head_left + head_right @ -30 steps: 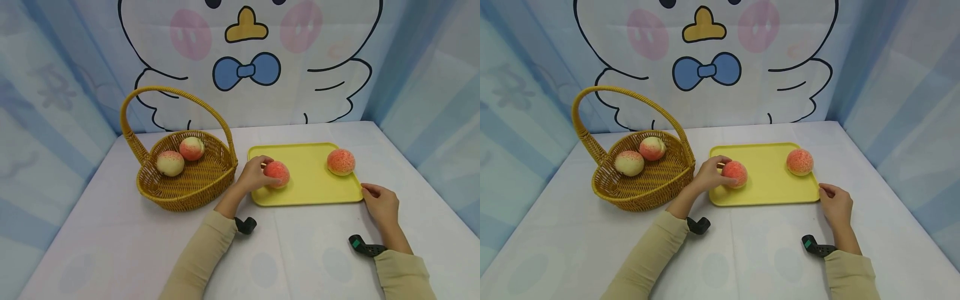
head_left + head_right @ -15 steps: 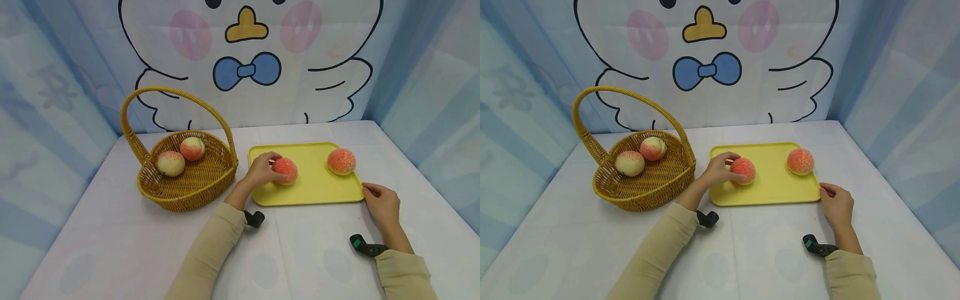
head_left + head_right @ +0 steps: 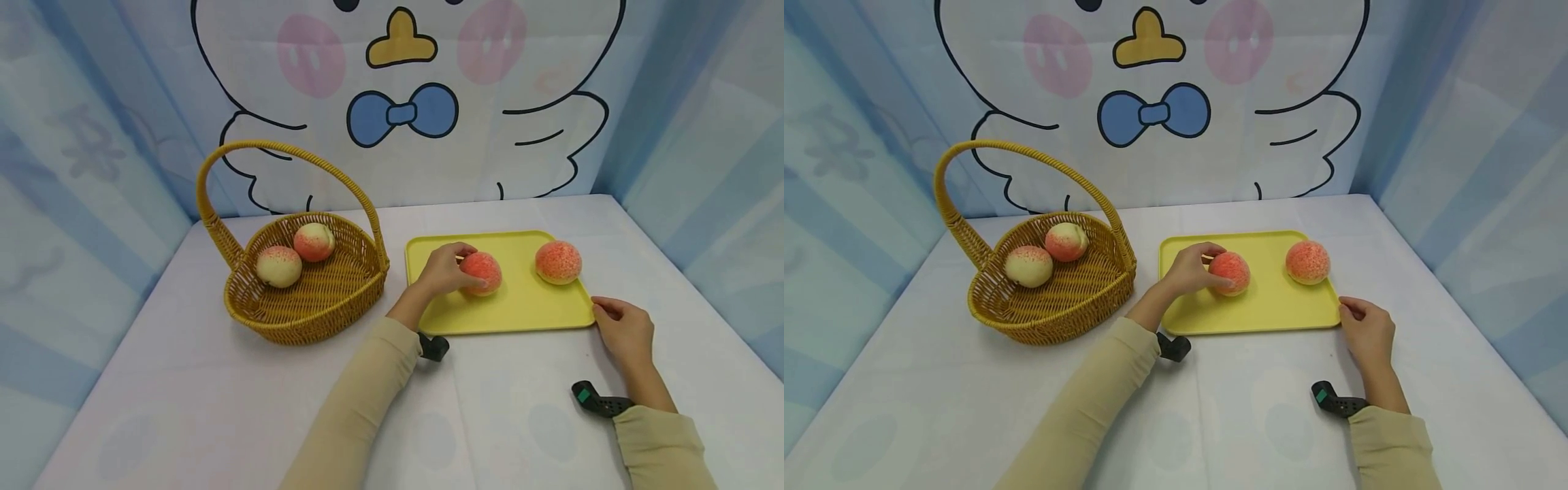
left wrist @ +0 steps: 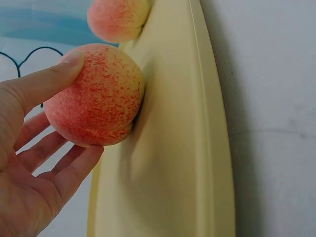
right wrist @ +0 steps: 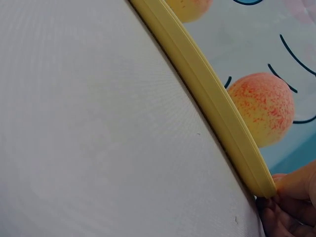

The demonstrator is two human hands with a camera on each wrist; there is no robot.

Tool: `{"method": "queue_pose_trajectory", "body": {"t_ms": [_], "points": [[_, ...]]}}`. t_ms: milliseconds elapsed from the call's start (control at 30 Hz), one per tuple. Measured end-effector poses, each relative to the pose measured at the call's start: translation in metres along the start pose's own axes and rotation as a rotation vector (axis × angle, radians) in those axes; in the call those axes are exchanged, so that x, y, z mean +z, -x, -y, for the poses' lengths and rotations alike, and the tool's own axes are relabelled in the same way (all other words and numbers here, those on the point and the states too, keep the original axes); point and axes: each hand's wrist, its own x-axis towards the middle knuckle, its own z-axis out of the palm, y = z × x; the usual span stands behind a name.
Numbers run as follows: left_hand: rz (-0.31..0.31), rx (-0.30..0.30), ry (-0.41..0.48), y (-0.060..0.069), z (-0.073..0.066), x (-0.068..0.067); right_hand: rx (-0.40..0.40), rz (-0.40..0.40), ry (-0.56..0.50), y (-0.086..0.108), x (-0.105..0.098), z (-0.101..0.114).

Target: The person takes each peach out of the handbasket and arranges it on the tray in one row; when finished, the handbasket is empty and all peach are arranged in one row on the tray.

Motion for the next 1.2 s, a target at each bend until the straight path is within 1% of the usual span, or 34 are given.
{"method": "queue_pose_trajectory", "body": {"t_ms": [167,333,433,700,967,1100,1200], "points": [[0.000,-0.010,-0.015,-0.006,-0.007,0.008,-0.027,-0.014,-0.003,-0.001,-0.001,-0.001],[0.001,-0.023,-0.026,-0.011,-0.014,0.013,-0.010,0.009,0.002,-0.002,-0.002,-0.001],[0.004,-0.018,-0.030,-0.014,-0.018,0.017,-0.005,0.009,0.002,-0.002,-0.002,-0.001],[-0.014,0.006,-0.033,-0.019,-0.021,0.028,0.016,0.021,-0.012,-0.001,-0.002,-0.001],[-0.003,0.000,-0.041,-0.022,-0.025,0.032,0.030,0.027,-0.008,0.000,-0.002,0.001],[0.001,0.008,-0.044,-0.025,-0.028,0.036,0.026,0.024,-0.005,0.000,-0.002,0.000],[0.004,-0.002,-0.047,-0.025,-0.030,0.038,0.019,0.024,-0.005,0.000,-0.002,0.000]]}}
